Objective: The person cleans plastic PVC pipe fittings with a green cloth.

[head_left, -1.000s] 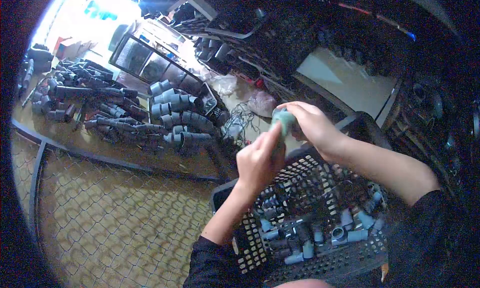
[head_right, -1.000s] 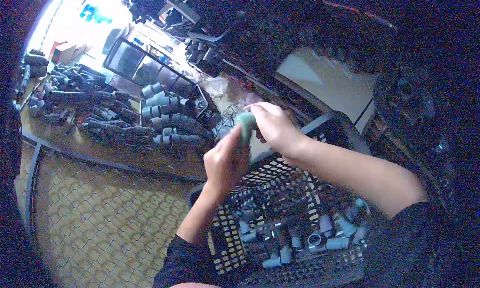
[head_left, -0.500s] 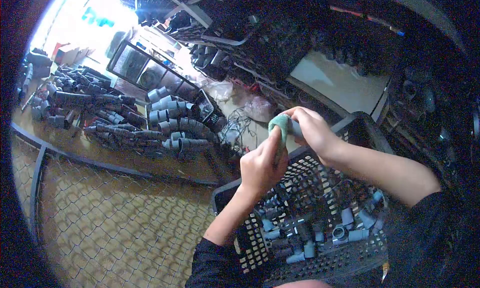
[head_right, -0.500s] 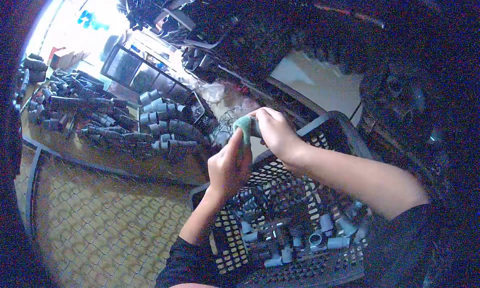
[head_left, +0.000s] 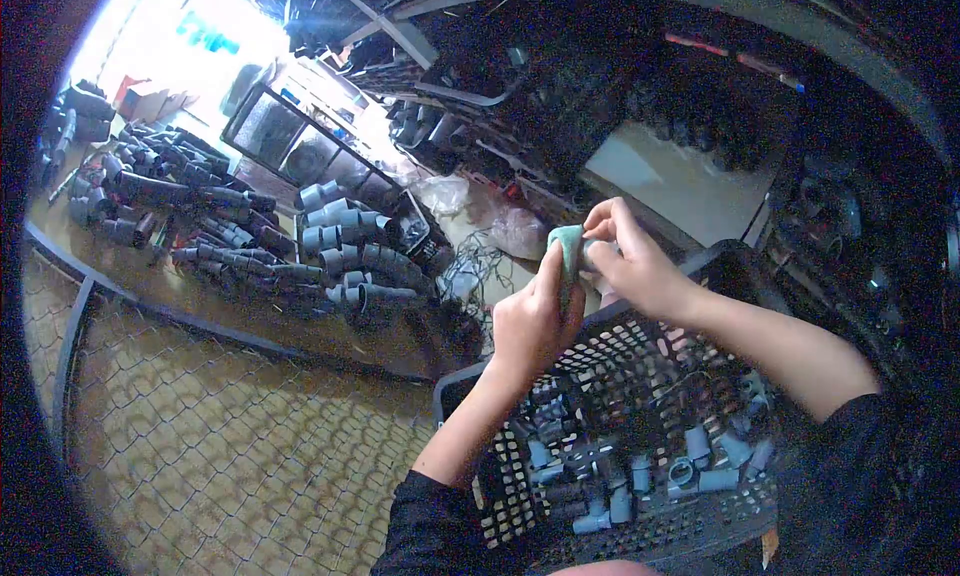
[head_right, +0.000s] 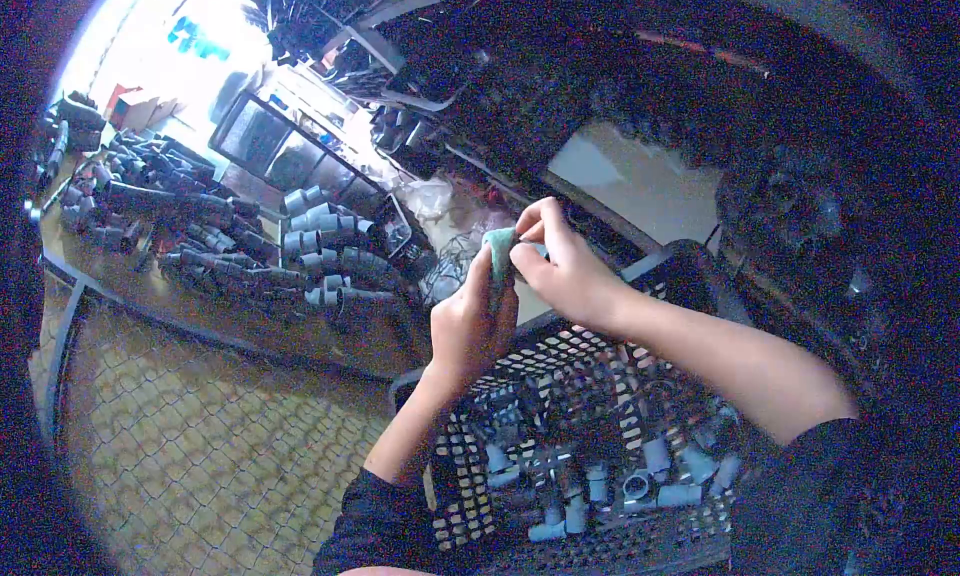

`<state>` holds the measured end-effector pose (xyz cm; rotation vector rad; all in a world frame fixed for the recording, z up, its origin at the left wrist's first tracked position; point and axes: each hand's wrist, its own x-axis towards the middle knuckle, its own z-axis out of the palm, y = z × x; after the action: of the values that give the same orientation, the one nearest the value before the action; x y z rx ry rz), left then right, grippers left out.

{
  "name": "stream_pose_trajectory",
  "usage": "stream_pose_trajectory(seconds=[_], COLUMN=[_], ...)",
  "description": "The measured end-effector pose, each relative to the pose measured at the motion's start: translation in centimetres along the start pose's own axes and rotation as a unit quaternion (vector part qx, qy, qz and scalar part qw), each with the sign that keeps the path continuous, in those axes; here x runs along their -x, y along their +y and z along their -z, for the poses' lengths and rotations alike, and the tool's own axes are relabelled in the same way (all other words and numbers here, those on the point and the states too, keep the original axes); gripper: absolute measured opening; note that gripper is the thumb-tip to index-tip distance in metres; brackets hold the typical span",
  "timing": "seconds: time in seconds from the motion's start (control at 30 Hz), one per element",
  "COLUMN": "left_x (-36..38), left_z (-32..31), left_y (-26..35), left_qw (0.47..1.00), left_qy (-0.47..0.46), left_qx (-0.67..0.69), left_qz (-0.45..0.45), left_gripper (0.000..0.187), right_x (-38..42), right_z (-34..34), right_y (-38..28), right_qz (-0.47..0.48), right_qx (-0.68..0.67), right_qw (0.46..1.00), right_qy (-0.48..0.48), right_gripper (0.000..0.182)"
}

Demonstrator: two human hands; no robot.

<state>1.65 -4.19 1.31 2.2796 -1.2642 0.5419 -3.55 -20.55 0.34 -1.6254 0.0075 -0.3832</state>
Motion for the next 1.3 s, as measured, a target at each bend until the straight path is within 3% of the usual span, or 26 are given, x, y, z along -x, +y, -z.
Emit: stream_pose_trajectory(seconds=[0.17, 0.27, 0.3, 0.4, 0.53, 0.67, 0.77, 0.9, 1.0, 1.03, 1.07, 1.17, 1.27, 1.3], left_x=[0.1, 0.5, 0.6, 0.5, 0.6, 0.4, 0.0, 0.2, 0.3, 0.1, 0.0, -0.3, -0.3, -0.2], left_z=[0.0, -0.3, -0.3, 0.4, 0.0, 0.2, 0.8, 0.2, -0.5, -0.6, -0.5, -0.6, -1.2, -1.1], left_y=[0.5, 0.3, 0.1, 0.0, -0.5, -0.5, -0.3, -1.0, -1.1, -1.1, -1.1, -0.8, -1.5, -1.7], left_qw=[1.000, 0.997, 0.999, 0.999, 0.998, 0.998, 0.999, 0.998, 0.998, 0.999, 0.999, 1.000, 0.999, 0.999], left_qy=[0.014, 0.012, 0.020, -0.001, 0.004, 0.021, 0.007, 0.032, 0.037, 0.031, 0.025, 0.002, 0.001, -0.003], left_qx=[-0.021, -0.067, -0.049, -0.041, -0.059, -0.050, -0.041, -0.053, -0.043, -0.036, -0.029, -0.023, -0.034, -0.044], left_qz=[-0.012, -0.017, -0.008, 0.008, 0.002, -0.005, 0.008, 0.016, 0.001, -0.004, -0.009, -0.007, -0.013, -0.010], left_gripper=[0.056, 0.058, 0.058, 0.060, 0.060, 0.060, 0.060, 0.061, 0.062, 0.061, 0.061, 0.060, 0.062, 0.064], right_x=[0.4, -0.4, -1.1, -1.0, -1.1, -1.2, -1.3, -1.0, -1.0, -0.9, -0.9, -1.1, -1.9, -1.9], right_z=[-0.2, -0.4, -0.4, 0.3, 0.3, 1.2, 0.9, 0.4, -0.2, -0.2, -0.2, 0.8, 1.4, 1.4], right_y=[-1.4, -0.3, 0.0, 0.7, 0.6, -1.3, -0.8, -1.1, -0.2, -0.4, -0.6, -1.2, 0.5, 0.4], right_qz=[-0.080, 0.092, 0.150, -0.059, -0.042, 0.154, 0.194, 0.242, 0.095, -0.057, -0.205, -0.257, -0.285, -0.284], right_qx=[-0.164, 0.038, 0.055, -0.084, -0.132, 0.089, 0.216, 0.257, 0.053, -0.069, -0.190, -0.342, -0.494, -0.502], right_qw=[0.982, 0.989, 0.983, 0.994, 0.987, 0.982, 0.956, 0.935, 0.992, 0.995, 0.960, 0.904, 0.820, 0.814], right_qy=[0.049, 0.110, 0.090, -0.036, -0.077, -0.058, -0.049, -0.043, -0.059, -0.044, -0.029, -0.010, -0.045, -0.069], right_gripper=[0.028, 0.025, 0.029, 0.032, 0.034, 0.035, 0.035, 0.033, 0.026, 0.024, 0.027, 0.030, 0.030, 0.030])
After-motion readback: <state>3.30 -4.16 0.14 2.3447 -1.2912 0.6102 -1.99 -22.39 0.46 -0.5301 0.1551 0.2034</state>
